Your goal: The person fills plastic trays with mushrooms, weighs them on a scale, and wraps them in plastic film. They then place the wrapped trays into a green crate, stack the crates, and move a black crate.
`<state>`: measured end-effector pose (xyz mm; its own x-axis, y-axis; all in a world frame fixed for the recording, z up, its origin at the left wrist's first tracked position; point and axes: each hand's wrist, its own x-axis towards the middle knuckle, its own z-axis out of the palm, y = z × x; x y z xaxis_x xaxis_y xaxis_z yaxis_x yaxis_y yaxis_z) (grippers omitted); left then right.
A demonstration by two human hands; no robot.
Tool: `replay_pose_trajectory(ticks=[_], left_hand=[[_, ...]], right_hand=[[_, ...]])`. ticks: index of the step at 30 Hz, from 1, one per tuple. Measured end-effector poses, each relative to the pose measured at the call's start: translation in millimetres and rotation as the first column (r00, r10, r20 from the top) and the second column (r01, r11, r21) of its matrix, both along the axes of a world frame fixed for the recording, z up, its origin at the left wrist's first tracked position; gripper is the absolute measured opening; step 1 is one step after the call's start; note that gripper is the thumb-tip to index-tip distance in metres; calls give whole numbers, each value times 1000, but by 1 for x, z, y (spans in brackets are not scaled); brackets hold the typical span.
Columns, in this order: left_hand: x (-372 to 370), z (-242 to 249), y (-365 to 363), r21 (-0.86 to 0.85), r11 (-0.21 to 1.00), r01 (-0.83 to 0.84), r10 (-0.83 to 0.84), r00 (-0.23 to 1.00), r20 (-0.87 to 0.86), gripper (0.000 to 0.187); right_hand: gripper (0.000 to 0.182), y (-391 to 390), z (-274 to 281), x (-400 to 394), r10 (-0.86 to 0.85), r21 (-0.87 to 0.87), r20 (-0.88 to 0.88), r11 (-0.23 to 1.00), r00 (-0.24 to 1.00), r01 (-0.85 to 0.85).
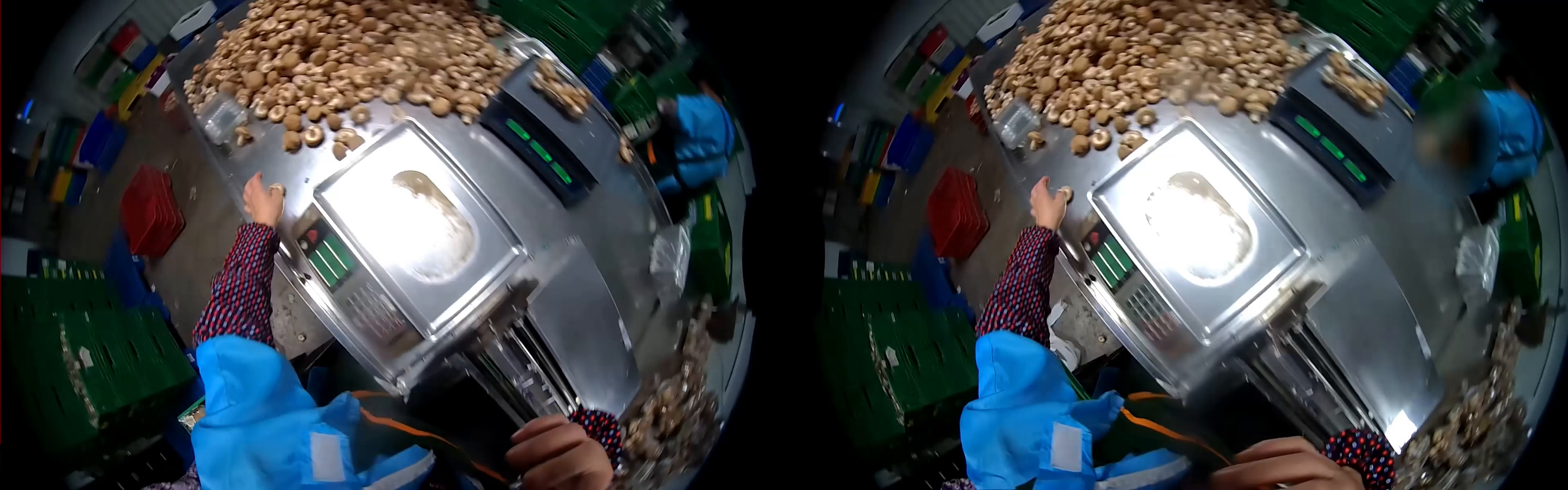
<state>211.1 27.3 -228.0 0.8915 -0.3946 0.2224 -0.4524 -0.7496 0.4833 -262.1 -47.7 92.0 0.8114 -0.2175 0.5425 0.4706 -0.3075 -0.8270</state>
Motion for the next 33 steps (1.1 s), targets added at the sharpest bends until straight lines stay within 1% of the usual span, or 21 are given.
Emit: replay_pose_trajectory(ticks=[1, 3, 4, 5, 7, 8, 9, 11, 12, 13, 14, 15, 17, 18, 19, 20, 23, 25, 27, 29, 33], left_hand=[[32, -13, -4, 91, 995, 29, -36, 997, 75, 53], [72, -3, -23, 243, 970, -14, -51, 965, 259, 56], [96, -1, -29, 275, 961, -41, -56, 940, 336, 57], [120, 0, -36, 302, 951, -68, -65, 909, 411, 58], [160, 0, -46, 340, 924, -177, 40, 927, 372, 55], [180, -6, -47, 374, 909, -182, 39, 933, 358, 59], [200, -11, -48, 409, 893, -187, 38, 937, 347, 64], [223, -10, -47, 513, 843, -159, 22, 964, 264, 66], [237, -10, -46, 565, 816, -121, 34, 986, 162, 61], [240, 6, -51, 710, 703, -49, 81, 997, -11, 54], [263, -21, -43, 612, 784, -104, 19, 990, 143, 32], [280, -22, -42, 686, 726, -36, -52, 993, 107, 23], [307, -33, -35, 661, 749, 55, -218, 961, 167, 17], [302, -14, -34, 648, 755, 98, -298, 932, 206, 16], [311, -5, -33, 655, 733, 185, -313, 946, 84, 17], [308, 5, -33, 652, 725, 223, -331, 942, 46, 15], [295, 16, -25, 595, 760, 262, -375, 924, 72, 14], [310, -8, -22, 572, 760, 310, -447, 888, 113, 15], [330, -38, -18, 561, 742, 367, -479, 876, 61, 18], [335, -32, -21, 560, 739, 374, -511, 853, 105, 19], [318, -1, -26, 423, 824, 377, -385, 920, -71, 21]], right_hand=[[23, -2, -10, 8, -81, -53, -16, 995, 997, 80], [20, -6, -24, 18, -240, -125, -294, 969, 925, 211], [19, 2, -35, 13, -401, -93, -487, 907, 776, 411], [19, 11, -48, 9, -509, -111, -656, 796, 558, 595], [20, 21, -69, 16, -484, 17, -837, 444, 256, 896], [20, 23, -81, 17, -490, 30, -843, 368, 221, 929], [20, 28, -96, 8, -463, -103, -884, 331, 66, 938], [21, 30, -105, 28, -442, -140, -896, 391, 52, 910], [21, 31, -98, 32, -514, -282, -856, 551, 53, 786], [21, 43, -126, 22, -380, 74, -904, 317, 198, 946], [21, 42, -124, 39, -345, 81, -921, 282, 180, 956], [21, 41, -120, 58, -310, 84, -937, 242, 159, 967], [18, 36, -117, 88, -396, 78, -893, 332, 214, 940], [19, 35, -119, 85, -293, 87, -936, 345, 195, 935], [23, 35, -126, 83, -182, 106, -967, 356, 180, 928], [16, 32, -128, 97, -325, 130, -902, 424, 284, 896], [17, 31, -133, 114, -310, 199, -866, 505, 392, 840], [18, 30, -131, 115, -278, 160, -887, 564, 368, 811], [18, 28, -124, 119, -271, 142, -884, 622, 382, 770], [18, 31, -122, 118, -285, 128, -880, 629, 380, 767], [20, 34, -122, 108, -325, 60, -875, 663, 359, 746]])
